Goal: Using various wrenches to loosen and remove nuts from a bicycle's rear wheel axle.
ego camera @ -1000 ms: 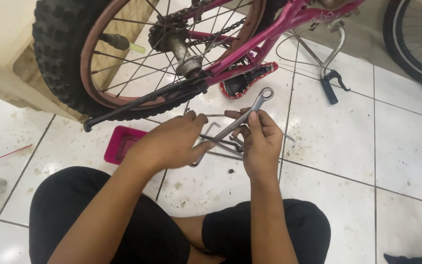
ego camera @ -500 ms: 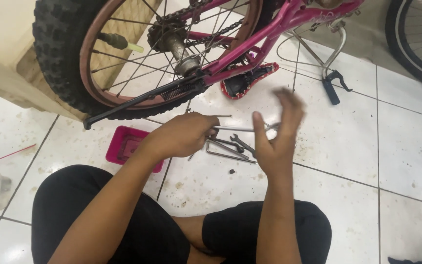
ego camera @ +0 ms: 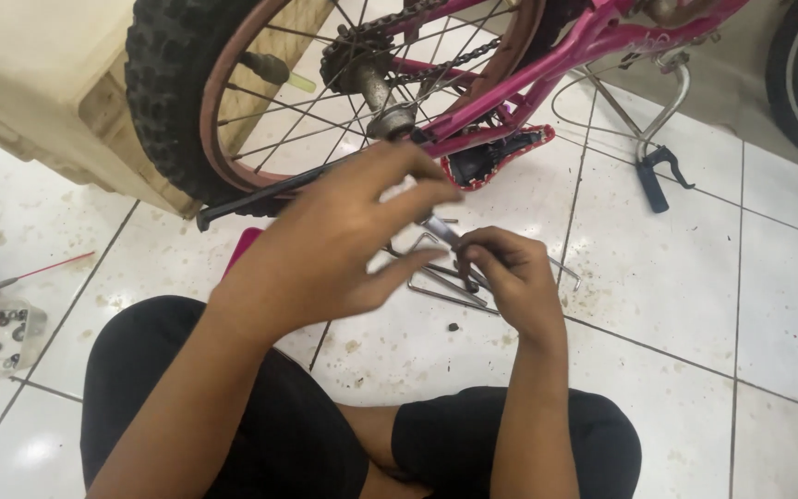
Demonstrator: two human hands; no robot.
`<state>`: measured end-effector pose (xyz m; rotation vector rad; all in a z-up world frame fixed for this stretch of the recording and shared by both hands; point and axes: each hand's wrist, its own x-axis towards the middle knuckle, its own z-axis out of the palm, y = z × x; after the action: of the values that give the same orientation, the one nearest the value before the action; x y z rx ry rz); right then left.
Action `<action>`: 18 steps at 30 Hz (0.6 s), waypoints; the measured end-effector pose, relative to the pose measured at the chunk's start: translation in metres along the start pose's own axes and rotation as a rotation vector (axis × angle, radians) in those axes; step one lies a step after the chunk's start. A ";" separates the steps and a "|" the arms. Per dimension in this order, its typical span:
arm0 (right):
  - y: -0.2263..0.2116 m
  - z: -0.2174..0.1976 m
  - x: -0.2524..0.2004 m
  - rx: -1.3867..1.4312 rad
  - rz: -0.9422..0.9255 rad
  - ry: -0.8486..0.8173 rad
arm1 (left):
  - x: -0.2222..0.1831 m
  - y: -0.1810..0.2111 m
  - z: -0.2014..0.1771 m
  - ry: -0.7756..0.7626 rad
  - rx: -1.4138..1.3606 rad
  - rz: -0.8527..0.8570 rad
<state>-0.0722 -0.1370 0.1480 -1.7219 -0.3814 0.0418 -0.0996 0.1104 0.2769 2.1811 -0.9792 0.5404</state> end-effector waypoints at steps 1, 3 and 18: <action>0.000 0.004 0.002 0.001 -0.003 -0.003 | -0.001 -0.003 -0.002 0.002 0.004 -0.001; 0.001 0.010 0.003 -0.067 -0.034 0.211 | -0.001 -0.009 -0.006 0.204 0.379 -0.076; -0.006 0.031 0.039 -0.459 -0.356 0.332 | -0.010 -0.036 0.014 0.109 0.516 -0.195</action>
<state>-0.0444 -0.0964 0.1548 -2.0394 -0.4675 -0.6252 -0.0766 0.1228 0.2464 2.6279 -0.6010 0.8821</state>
